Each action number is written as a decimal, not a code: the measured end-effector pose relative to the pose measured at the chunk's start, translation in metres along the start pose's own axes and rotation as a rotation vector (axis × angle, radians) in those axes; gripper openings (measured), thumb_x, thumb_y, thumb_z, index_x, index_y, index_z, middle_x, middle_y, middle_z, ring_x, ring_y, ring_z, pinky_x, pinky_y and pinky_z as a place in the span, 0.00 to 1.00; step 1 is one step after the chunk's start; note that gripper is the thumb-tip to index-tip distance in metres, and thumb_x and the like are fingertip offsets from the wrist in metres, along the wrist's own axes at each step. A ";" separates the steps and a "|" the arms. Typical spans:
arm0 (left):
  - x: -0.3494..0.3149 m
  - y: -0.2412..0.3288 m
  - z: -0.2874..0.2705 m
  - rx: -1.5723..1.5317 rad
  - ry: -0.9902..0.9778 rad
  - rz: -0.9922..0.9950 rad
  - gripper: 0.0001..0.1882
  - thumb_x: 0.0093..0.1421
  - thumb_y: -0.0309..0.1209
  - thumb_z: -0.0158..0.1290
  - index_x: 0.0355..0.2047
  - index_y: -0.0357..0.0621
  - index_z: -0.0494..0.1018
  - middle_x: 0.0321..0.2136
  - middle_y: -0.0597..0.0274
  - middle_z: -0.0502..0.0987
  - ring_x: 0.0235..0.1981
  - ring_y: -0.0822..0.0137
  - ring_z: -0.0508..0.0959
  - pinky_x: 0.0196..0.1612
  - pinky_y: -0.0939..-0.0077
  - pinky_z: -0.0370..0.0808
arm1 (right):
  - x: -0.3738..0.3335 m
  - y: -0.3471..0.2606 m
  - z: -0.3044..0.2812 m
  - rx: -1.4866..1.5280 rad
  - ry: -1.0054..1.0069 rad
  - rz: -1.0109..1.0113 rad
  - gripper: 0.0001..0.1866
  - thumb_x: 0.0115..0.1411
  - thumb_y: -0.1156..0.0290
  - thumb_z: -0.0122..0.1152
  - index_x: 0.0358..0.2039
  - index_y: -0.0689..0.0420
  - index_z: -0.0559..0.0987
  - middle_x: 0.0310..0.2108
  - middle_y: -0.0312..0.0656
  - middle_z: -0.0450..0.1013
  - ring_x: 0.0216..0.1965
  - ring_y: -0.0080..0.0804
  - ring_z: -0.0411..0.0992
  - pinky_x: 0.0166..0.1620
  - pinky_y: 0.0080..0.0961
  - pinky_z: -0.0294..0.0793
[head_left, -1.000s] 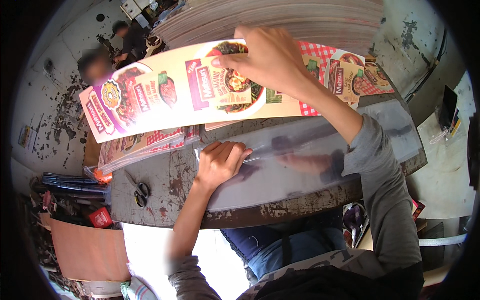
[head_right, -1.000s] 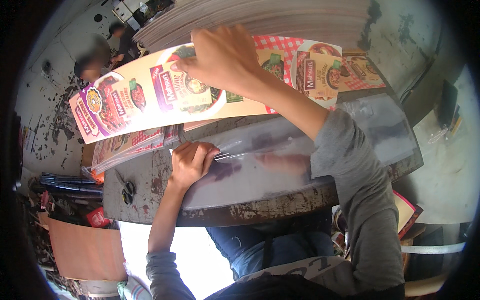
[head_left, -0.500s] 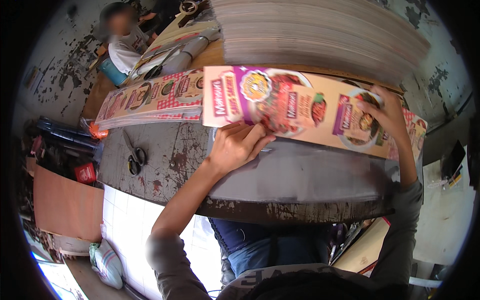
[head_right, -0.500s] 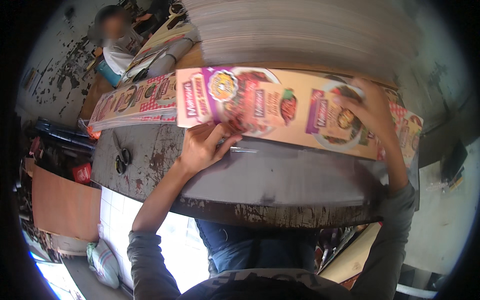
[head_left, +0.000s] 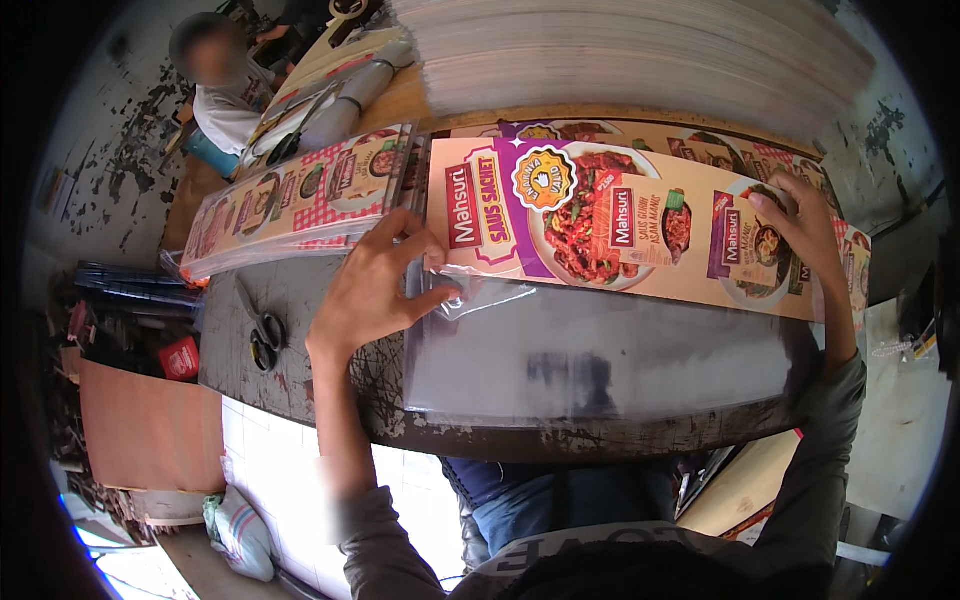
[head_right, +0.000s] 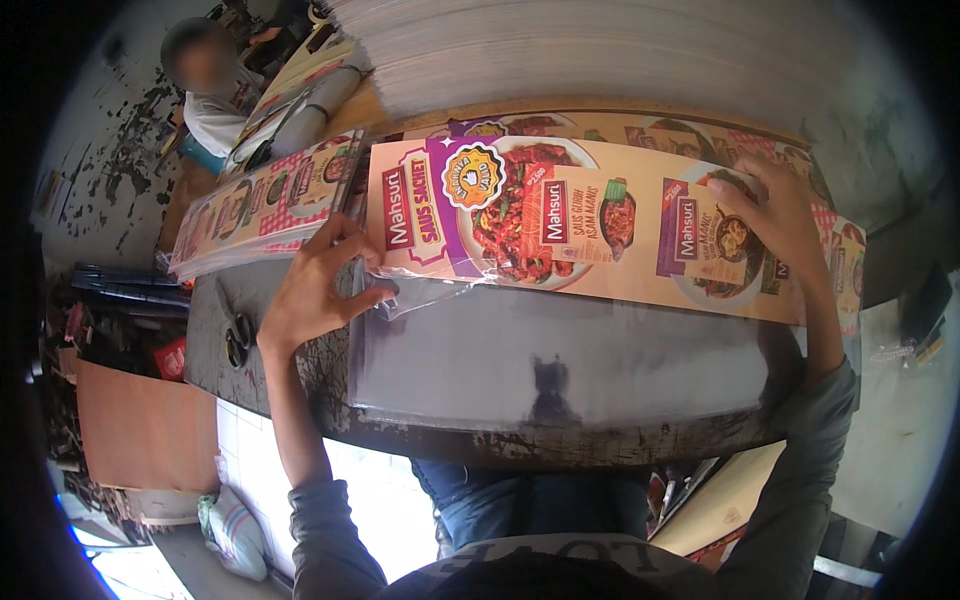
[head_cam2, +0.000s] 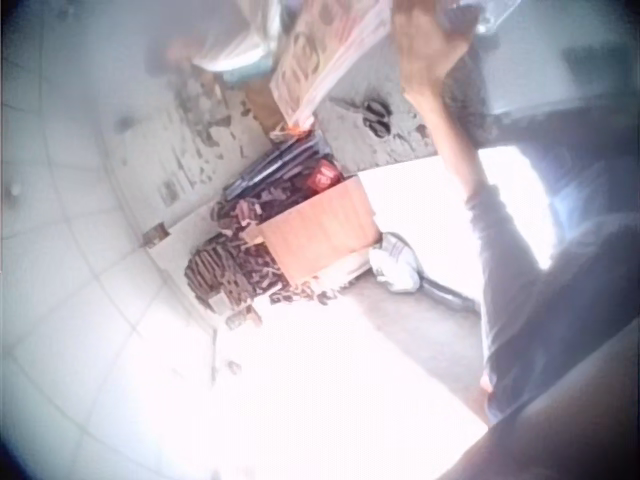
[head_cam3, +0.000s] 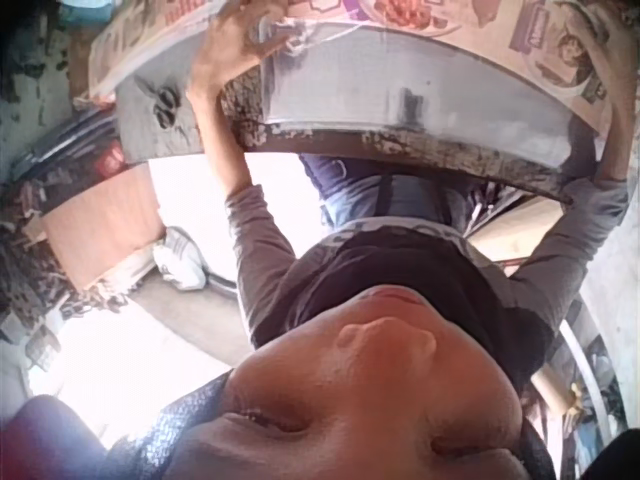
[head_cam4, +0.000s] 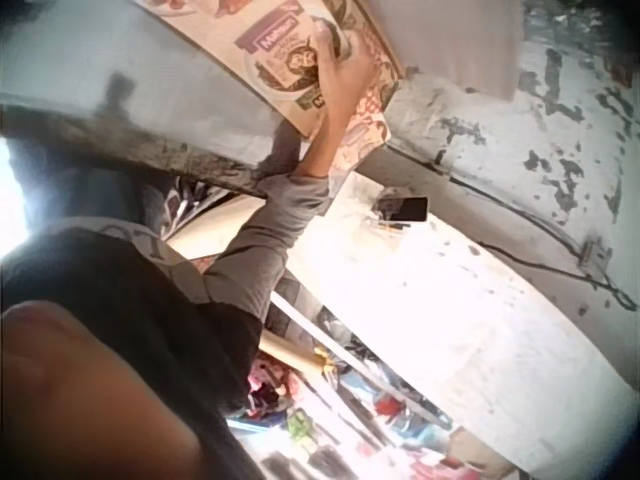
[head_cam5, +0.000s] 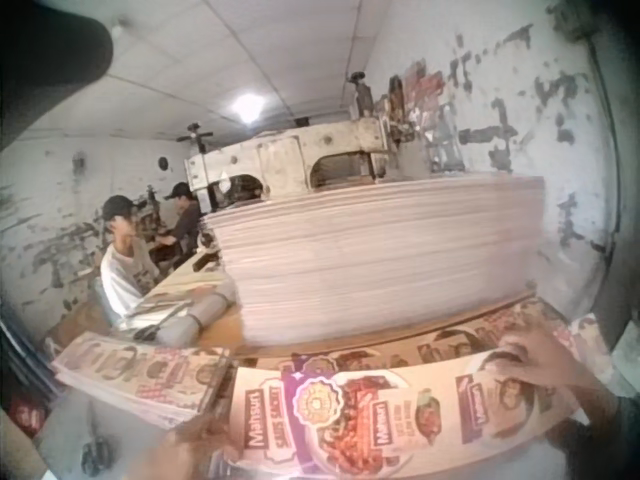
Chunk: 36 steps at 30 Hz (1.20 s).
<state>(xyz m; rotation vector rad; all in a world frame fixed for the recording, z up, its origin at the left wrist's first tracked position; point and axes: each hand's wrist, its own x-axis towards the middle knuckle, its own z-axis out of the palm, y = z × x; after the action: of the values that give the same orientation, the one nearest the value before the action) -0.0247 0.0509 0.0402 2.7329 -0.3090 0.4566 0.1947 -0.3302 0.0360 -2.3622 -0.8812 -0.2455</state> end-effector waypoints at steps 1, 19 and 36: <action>-0.002 0.003 -0.003 -0.022 -0.044 -0.064 0.15 0.45 0.30 0.65 0.29 0.39 0.71 0.30 0.58 0.71 0.29 0.59 0.76 0.34 0.65 0.72 | 0.000 -0.001 0.000 -0.020 -0.021 0.013 0.16 0.53 0.60 0.62 0.24 0.63 0.74 0.17 0.38 0.65 0.20 0.22 0.62 0.25 0.24 0.59; -0.005 -0.009 -0.003 -0.736 -0.237 -0.641 0.29 0.56 0.19 0.54 0.54 0.41 0.52 0.27 0.53 0.76 0.31 0.62 0.80 0.31 0.74 0.80 | 0.000 0.010 -0.003 -0.033 -0.017 0.107 0.16 0.54 0.57 0.62 0.30 0.59 0.79 0.19 0.33 0.69 0.21 0.17 0.63 0.26 0.19 0.60; -0.002 -0.007 -0.003 -0.786 -0.204 -0.707 0.31 0.57 0.18 0.52 0.56 0.35 0.48 0.27 0.46 0.76 0.31 0.58 0.81 0.32 0.72 0.81 | -0.001 0.005 -0.005 -0.046 -0.035 0.011 0.13 0.53 0.62 0.63 0.26 0.61 0.76 0.19 0.34 0.67 0.21 0.18 0.62 0.25 0.20 0.60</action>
<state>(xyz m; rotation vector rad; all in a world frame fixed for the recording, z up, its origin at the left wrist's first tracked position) -0.0255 0.0590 0.0403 1.9247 0.3629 -0.1306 0.1975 -0.3367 0.0379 -2.4203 -0.8876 -0.2223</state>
